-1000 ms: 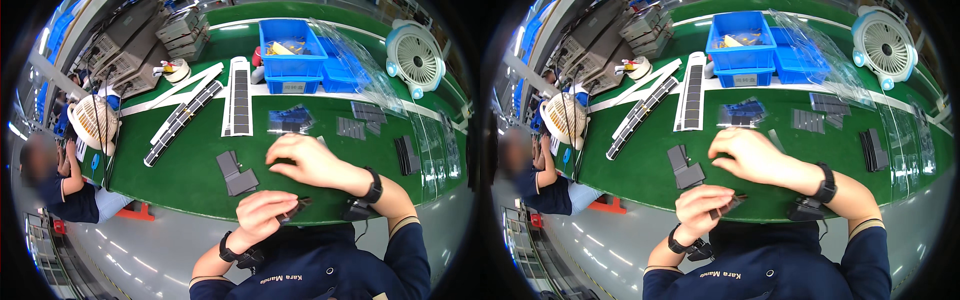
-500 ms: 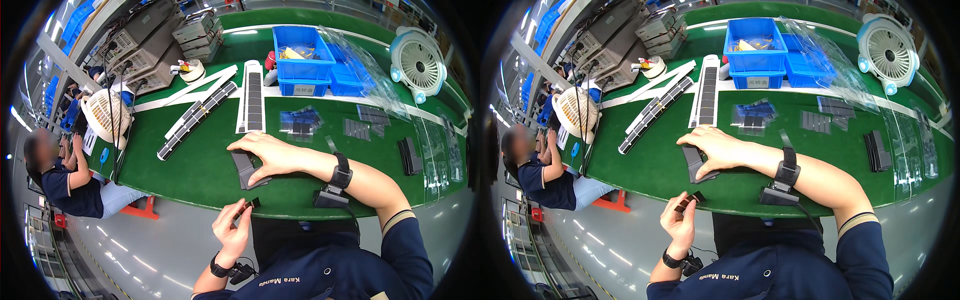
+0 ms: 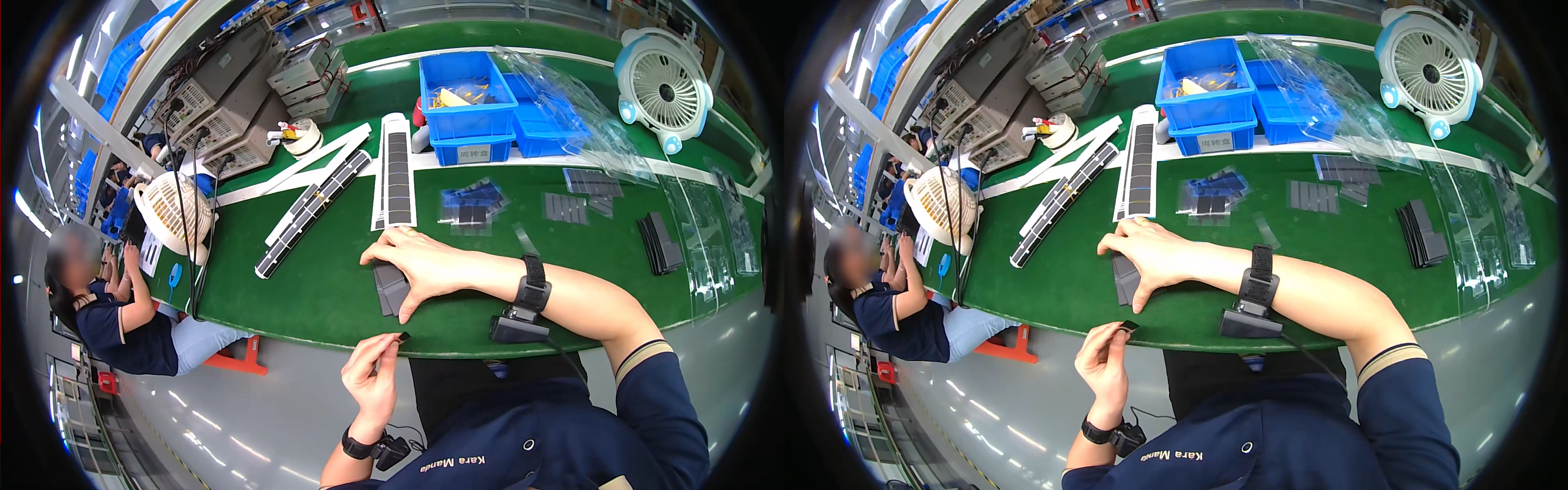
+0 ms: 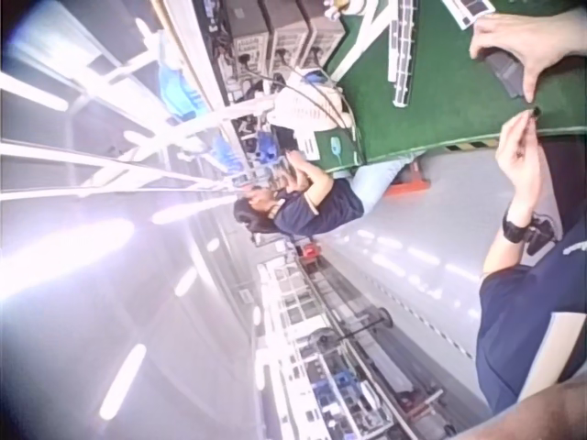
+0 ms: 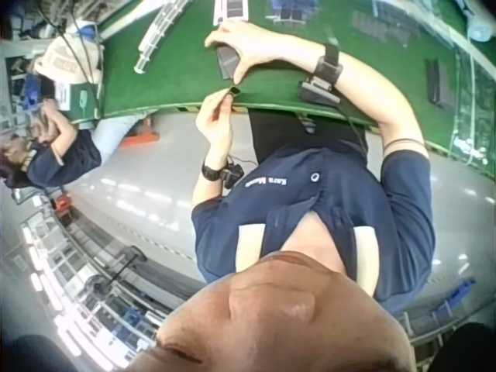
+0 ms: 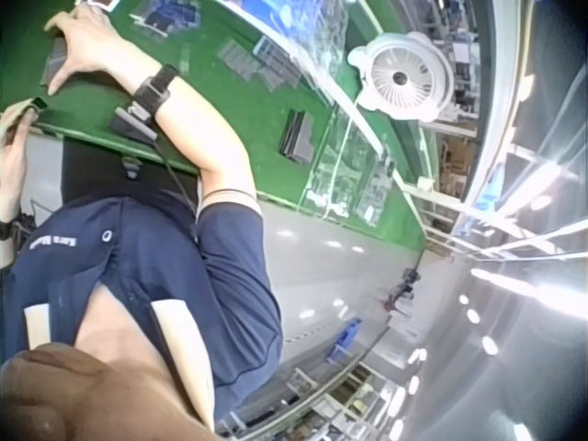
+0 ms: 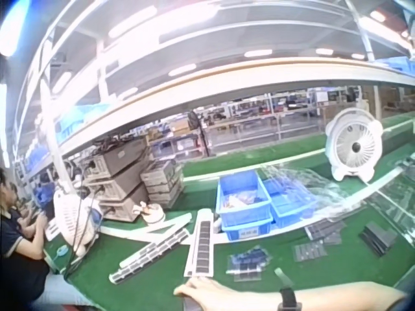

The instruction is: Assembling small black plastic housing components by hand at an industrial workstation.

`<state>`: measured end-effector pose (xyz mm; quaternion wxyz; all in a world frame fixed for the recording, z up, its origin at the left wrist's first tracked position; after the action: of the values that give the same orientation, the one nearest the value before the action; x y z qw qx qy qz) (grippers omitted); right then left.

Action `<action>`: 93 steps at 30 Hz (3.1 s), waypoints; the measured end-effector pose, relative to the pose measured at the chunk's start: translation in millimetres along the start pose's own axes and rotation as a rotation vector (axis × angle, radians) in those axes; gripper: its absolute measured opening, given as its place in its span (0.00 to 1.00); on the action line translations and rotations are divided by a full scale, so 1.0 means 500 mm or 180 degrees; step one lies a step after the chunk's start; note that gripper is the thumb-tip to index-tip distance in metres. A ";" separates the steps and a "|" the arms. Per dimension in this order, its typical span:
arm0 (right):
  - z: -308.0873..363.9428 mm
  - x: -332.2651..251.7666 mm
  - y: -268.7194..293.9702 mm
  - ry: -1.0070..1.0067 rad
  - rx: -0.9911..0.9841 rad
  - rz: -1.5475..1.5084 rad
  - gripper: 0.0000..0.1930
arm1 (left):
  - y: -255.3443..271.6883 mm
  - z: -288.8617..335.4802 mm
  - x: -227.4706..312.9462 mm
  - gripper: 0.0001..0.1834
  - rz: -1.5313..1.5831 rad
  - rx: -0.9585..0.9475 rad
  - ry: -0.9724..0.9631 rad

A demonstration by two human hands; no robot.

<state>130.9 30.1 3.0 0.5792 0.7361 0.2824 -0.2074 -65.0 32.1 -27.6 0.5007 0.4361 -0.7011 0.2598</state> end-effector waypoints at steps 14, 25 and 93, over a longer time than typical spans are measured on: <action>0.041 0.001 0.010 -0.0843 0.0524 -0.1980 0.51 | -0.014 -0.049 0.012 0.06 0.0444 -0.0073 0.0543; 0.189 0.011 0.100 -0.2208 0.0448 -0.4549 0.22 | -0.095 -0.082 0.056 0.05 0.0824 -0.0736 0.1412; 0.270 0.021 0.090 -0.1786 0.1119 -0.3506 0.32 | -0.221 -0.120 0.032 0.07 0.0245 -0.1593 0.1088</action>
<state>171.2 -106.7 -3.2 0.3104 0.4850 0.4186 -0.7023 58.0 21.0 0.8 0.6931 0.2224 -0.6649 0.1674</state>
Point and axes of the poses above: each hand's wrist, its own z-axis away from the middle knuckle, its own y-axis out of the back of the hand, x = y × z, the point moved 3 cm from there along -z, towards the middle knuckle, and after that the axes turned 5 degrees about x, right-handed, at the moved point
